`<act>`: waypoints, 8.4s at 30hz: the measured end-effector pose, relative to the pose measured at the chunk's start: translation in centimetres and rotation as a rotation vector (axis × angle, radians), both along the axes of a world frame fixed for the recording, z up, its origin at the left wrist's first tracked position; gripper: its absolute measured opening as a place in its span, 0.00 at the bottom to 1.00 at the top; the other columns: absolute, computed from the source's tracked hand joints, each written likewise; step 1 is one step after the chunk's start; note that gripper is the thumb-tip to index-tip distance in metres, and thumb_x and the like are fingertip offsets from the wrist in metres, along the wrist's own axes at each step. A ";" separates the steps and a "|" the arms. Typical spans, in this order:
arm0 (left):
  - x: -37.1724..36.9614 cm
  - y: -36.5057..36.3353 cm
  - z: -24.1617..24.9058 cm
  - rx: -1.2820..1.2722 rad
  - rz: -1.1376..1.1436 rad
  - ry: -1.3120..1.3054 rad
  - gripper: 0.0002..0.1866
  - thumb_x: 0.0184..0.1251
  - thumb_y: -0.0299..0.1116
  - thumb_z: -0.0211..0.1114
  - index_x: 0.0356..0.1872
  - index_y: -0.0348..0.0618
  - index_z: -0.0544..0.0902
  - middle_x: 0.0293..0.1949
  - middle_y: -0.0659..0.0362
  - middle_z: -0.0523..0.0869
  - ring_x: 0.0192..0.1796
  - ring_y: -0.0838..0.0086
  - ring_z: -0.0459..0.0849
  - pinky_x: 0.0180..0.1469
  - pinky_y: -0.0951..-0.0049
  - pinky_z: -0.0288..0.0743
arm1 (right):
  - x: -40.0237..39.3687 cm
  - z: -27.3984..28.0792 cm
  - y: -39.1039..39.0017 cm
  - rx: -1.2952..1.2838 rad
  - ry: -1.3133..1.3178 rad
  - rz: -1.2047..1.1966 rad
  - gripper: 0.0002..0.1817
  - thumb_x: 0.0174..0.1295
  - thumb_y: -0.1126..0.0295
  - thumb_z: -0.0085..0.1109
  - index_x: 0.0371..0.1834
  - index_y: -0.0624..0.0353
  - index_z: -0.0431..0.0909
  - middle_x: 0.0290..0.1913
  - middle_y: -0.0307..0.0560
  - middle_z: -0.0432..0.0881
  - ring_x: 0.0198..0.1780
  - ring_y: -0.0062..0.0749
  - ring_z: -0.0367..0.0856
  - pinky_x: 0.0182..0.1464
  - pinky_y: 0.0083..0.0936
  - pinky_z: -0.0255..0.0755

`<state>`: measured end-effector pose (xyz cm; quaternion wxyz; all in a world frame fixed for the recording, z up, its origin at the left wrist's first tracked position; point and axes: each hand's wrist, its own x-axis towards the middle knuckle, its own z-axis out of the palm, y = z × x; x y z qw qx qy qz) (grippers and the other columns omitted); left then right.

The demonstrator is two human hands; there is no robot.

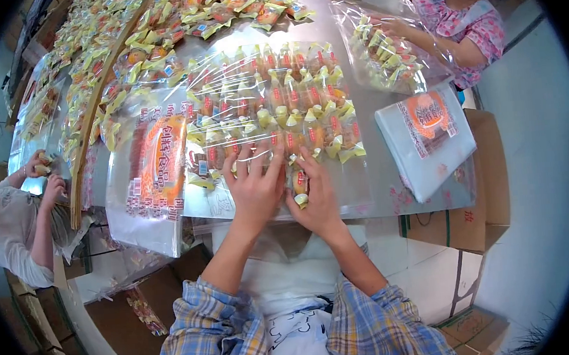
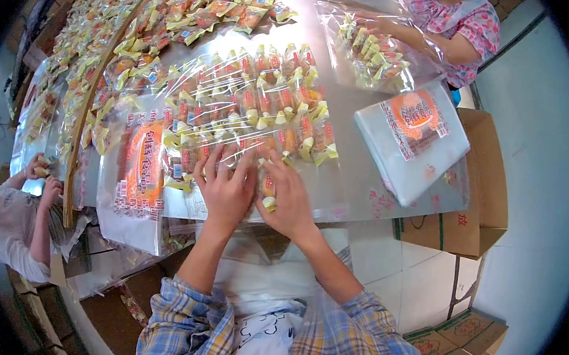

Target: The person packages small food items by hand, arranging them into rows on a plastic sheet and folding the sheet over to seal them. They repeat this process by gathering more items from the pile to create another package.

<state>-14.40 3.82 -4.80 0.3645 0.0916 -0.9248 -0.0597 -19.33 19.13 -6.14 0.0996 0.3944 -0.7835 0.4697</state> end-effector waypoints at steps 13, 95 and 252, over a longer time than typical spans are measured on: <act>0.2 0.6 -0.5 -0.035 0.009 -0.039 0.18 0.68 0.33 0.72 0.58 0.46 0.88 0.58 0.60 0.91 0.72 0.61 0.82 0.78 0.44 0.59 | 0.3 -0.4 0.1 0.044 0.011 -0.024 0.43 0.54 0.77 0.72 0.76 0.60 0.66 0.78 0.63 0.70 0.76 0.61 0.71 0.75 0.50 0.68; 0.2 -0.4 -1.6 0.290 -0.025 0.137 0.22 0.53 0.28 0.79 0.52 0.50 0.87 0.51 0.63 0.91 0.65 0.61 0.82 0.73 0.54 0.60 | -5.7 1.3 -0.4 0.161 0.611 -0.020 0.18 0.63 0.55 0.74 0.55 0.44 0.89 0.61 0.42 0.85 0.52 0.38 0.83 0.56 0.38 0.74; -5.7 0.7 2.6 -0.098 -0.117 -0.251 0.31 0.60 0.32 0.71 0.68 0.46 0.82 0.63 0.55 0.86 0.68 0.53 0.79 0.77 0.35 0.56 | -7.4 0.9 -2.6 0.476 0.453 -0.392 0.24 0.69 0.67 0.57 0.68 0.61 0.80 0.72 0.55 0.80 0.75 0.53 0.75 0.77 0.47 0.67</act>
